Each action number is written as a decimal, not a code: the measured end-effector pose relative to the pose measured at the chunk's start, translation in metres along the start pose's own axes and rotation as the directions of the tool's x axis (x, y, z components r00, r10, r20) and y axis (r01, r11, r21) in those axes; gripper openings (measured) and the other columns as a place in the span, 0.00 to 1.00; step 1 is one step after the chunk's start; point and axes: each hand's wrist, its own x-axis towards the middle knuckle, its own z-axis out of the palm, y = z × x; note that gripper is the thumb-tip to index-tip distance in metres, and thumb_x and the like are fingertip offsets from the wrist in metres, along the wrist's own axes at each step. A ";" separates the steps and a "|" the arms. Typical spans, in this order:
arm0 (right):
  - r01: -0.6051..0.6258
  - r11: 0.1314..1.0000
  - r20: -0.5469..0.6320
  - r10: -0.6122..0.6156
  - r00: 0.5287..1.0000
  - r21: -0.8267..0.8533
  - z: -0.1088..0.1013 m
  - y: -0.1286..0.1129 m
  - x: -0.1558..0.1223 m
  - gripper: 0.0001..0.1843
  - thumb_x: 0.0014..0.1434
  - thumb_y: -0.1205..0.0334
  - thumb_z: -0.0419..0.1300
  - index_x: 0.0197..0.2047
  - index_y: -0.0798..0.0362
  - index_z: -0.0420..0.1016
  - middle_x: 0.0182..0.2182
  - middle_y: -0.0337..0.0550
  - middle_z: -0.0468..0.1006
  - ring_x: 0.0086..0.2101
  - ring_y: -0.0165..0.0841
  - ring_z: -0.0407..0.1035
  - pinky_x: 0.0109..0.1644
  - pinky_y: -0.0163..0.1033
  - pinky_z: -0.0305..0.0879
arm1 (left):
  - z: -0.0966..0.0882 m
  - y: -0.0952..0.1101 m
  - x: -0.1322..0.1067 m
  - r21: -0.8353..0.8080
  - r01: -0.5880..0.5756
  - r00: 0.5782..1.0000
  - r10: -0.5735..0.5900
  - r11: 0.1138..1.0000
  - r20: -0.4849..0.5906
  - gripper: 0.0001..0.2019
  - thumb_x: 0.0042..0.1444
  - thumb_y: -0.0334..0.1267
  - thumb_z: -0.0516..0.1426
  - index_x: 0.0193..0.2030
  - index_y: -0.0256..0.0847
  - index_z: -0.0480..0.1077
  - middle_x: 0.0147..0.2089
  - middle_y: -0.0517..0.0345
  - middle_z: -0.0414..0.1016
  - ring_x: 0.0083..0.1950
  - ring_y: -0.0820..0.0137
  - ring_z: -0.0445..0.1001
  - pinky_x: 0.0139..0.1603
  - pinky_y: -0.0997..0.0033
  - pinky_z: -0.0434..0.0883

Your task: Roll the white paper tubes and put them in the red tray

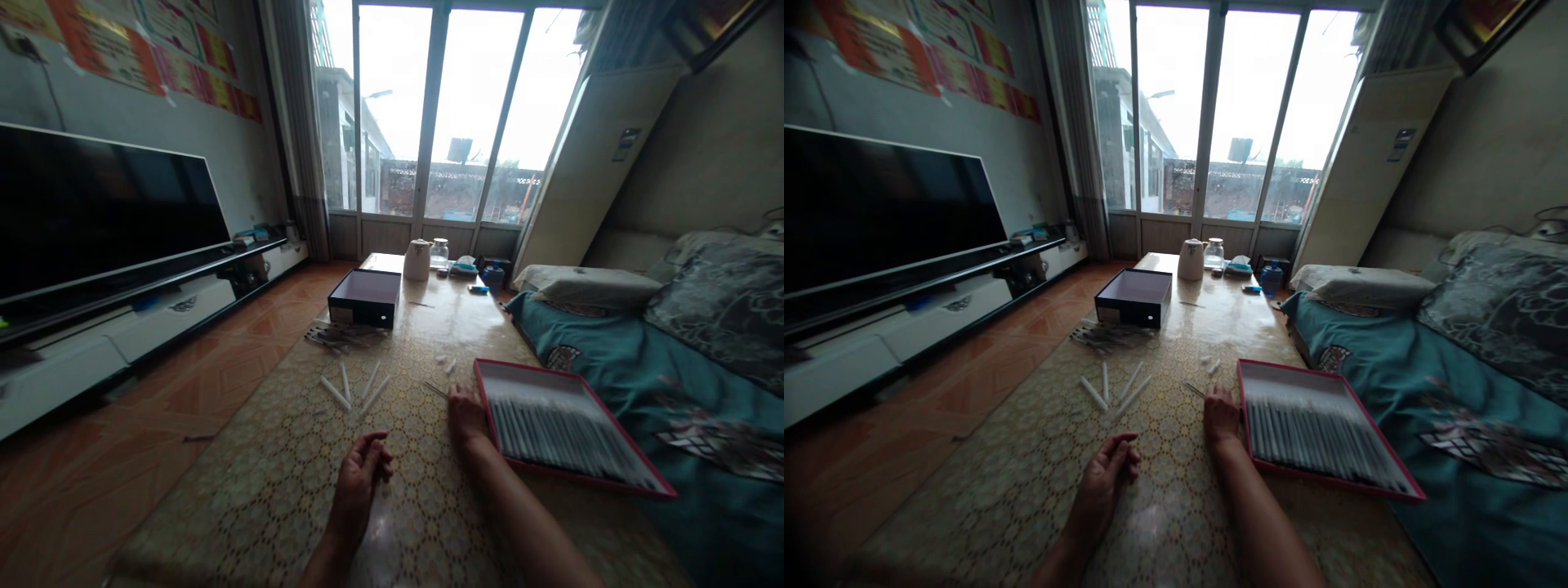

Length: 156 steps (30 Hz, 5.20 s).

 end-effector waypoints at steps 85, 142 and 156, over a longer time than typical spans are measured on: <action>-0.037 0.852 -0.059 0.080 0.995 0.522 -0.071 0.010 -0.089 0.14 0.61 0.57 0.47 0.36 0.54 0.71 0.32 0.45 0.73 0.33 0.34 0.68 0.38 0.36 0.62 | 0.032 0.005 -0.013 -0.612 0.175 0.925 -0.342 0.771 -0.167 0.10 0.58 0.24 0.50 0.29 0.32 0.69 0.27 0.51 0.77 0.26 0.74 0.76 0.28 0.76 0.75; -0.043 0.367 0.036 0.025 0.999 0.929 -0.042 -0.034 -0.130 0.10 0.55 0.58 0.57 0.38 0.55 0.72 0.32 0.45 0.77 0.33 0.34 0.72 0.36 0.38 0.69 | 0.025 -0.009 -0.012 -0.343 0.168 0.986 -0.156 0.924 0.062 0.12 0.41 0.30 0.66 0.34 0.35 0.70 0.35 0.51 0.78 0.37 0.70 0.76 0.40 0.75 0.70; -0.073 0.355 0.071 0.016 0.997 0.932 -0.039 -0.034 -0.132 0.09 0.56 0.59 0.57 0.39 0.53 0.70 0.33 0.43 0.76 0.34 0.33 0.71 0.37 0.37 0.68 | 0.024 -0.013 -0.010 -0.340 0.169 0.984 -0.140 0.925 0.108 0.11 0.43 0.31 0.65 0.34 0.36 0.70 0.36 0.51 0.79 0.37 0.71 0.76 0.41 0.73 0.70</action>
